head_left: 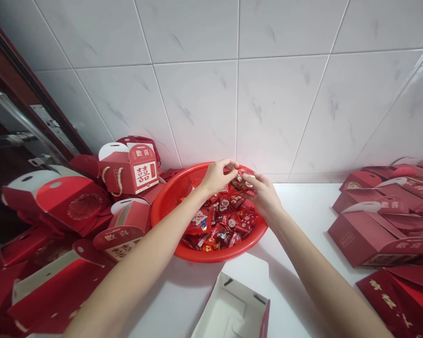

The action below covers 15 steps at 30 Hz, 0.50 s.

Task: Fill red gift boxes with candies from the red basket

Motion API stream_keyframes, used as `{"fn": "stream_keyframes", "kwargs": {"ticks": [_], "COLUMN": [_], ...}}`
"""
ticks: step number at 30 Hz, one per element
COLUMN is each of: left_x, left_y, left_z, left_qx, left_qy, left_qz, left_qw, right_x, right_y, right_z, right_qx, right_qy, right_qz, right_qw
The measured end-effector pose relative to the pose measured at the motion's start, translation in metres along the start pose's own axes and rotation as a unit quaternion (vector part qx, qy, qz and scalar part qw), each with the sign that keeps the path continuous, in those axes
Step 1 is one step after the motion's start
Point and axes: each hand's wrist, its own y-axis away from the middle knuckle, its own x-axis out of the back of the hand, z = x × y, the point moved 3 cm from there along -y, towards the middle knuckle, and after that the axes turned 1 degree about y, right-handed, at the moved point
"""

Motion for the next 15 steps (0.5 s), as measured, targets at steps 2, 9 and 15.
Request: {"fn": "stream_keyframes", "kwargs": {"ticks": [2,9,15], "left_x": [-0.003,0.001,-0.026], "left_y": [0.001,-0.011,0.001], "left_z": [0.004,-0.023,-0.063], "left_qx": [-0.003,0.037,0.077], "left_qy": [-0.002,0.103,-0.123], "left_qz": [-0.008,0.082,-0.140], "left_qw": [1.000,0.991,0.980], "right_x": [-0.001,0.003,0.006], "right_y": [0.001,-0.002,-0.004], "right_z": [0.000,0.000,-0.001], "right_qx": [0.008,0.038,0.070], "right_qy": [0.002,-0.016,-0.051], "right_qz": [-0.013,0.004,0.033], "right_qw": [1.000,0.999,0.996]}}
